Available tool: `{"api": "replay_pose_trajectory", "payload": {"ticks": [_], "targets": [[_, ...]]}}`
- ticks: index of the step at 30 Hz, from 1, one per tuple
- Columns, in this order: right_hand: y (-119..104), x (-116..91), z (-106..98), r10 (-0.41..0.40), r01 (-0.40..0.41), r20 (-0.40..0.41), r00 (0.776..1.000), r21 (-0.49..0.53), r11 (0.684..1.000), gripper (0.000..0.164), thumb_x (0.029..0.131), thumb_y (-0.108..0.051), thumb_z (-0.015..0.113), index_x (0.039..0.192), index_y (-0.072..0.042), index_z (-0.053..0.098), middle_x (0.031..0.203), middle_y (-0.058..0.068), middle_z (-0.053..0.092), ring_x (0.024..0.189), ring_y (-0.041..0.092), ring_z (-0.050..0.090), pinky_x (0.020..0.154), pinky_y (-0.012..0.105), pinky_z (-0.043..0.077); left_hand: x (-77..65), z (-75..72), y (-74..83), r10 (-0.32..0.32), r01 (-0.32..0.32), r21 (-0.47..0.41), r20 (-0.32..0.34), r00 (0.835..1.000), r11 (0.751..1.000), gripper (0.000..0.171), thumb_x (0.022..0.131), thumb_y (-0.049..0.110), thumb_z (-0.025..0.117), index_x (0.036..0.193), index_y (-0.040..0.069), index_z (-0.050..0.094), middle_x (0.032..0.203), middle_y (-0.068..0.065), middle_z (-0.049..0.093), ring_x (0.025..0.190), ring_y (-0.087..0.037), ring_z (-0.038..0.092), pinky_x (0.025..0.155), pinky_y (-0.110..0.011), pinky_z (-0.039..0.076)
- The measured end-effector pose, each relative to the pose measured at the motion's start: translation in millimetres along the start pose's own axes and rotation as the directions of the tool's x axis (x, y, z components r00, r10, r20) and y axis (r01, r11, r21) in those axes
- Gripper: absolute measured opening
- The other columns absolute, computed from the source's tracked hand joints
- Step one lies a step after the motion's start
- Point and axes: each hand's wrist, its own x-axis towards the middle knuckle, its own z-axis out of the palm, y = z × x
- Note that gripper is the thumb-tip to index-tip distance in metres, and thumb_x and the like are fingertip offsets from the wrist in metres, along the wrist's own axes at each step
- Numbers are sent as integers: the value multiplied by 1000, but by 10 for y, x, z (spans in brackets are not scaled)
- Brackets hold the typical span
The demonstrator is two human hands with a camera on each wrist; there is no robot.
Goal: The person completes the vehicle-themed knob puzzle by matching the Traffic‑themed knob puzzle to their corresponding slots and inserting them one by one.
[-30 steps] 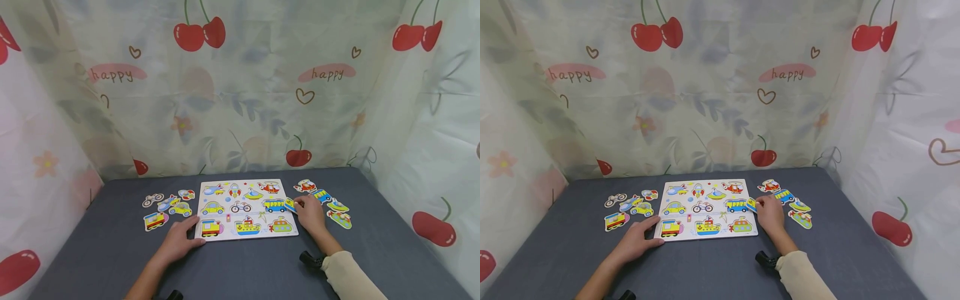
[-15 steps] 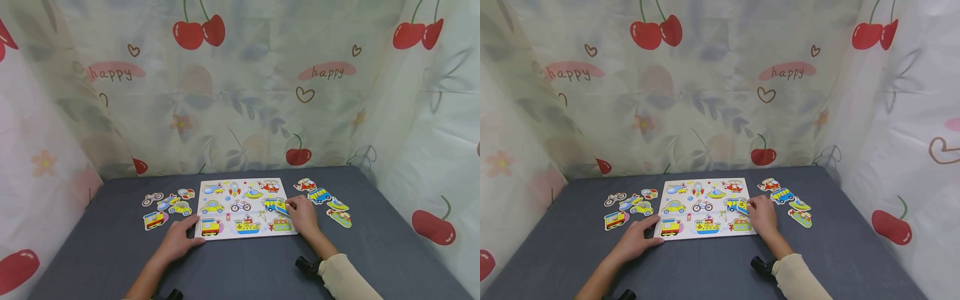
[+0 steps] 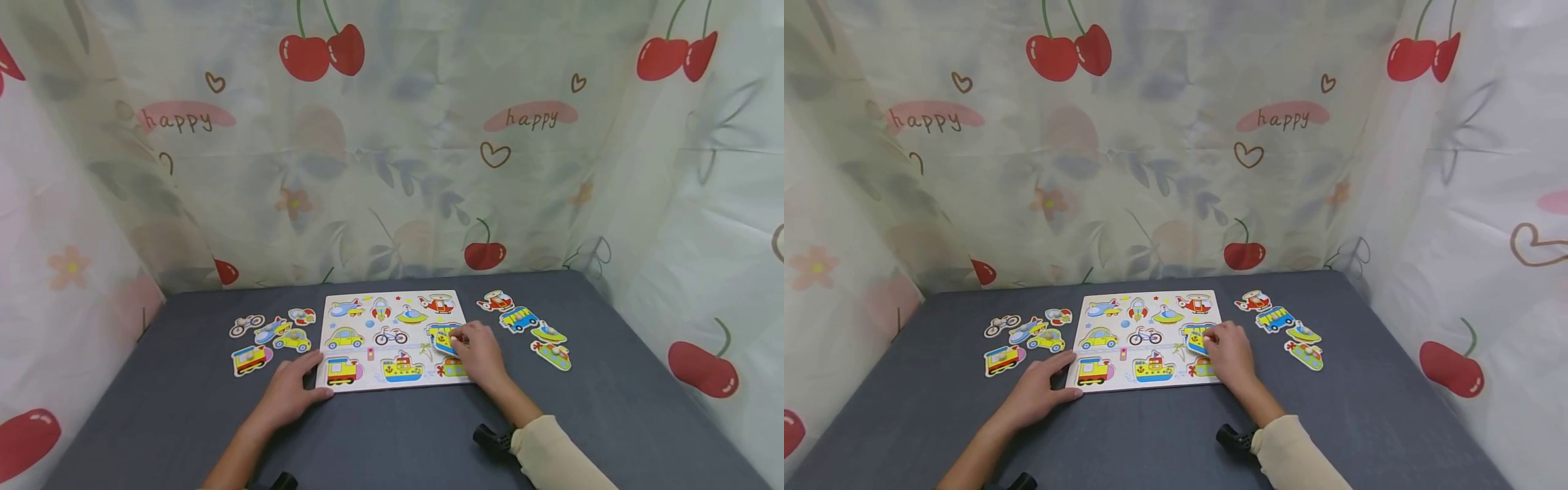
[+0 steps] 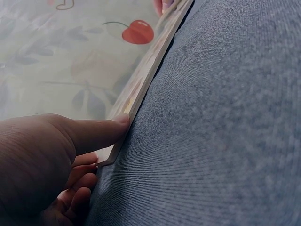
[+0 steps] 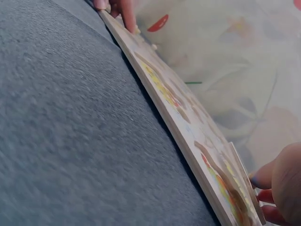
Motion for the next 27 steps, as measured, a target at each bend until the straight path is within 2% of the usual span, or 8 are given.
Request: {"api": "replay_pose_trajectory", "payload": {"ticks": [11,27], "targets": [[-171,-73,80,-49,49,49,998,1,999,11,88,-11,71,98,-9,76,102,6,63,94,23,51,80,39,42,-1,-4,5,-1,0,17,6,1000,1000,69,77,29,82,136,4,56,140,-11,53,113,-30,48,92,-46,40],[-330,-133,241,-180,179,48,982,36,983,9,85,-7,72,93,-10,76,89,0,61,85,20,51,75,38,41,10,-19,11,-24,24,23,25,999,999,69,78,31,82,138,7,55,142,-9,52,116,-29,47,93,-45,41]]}}
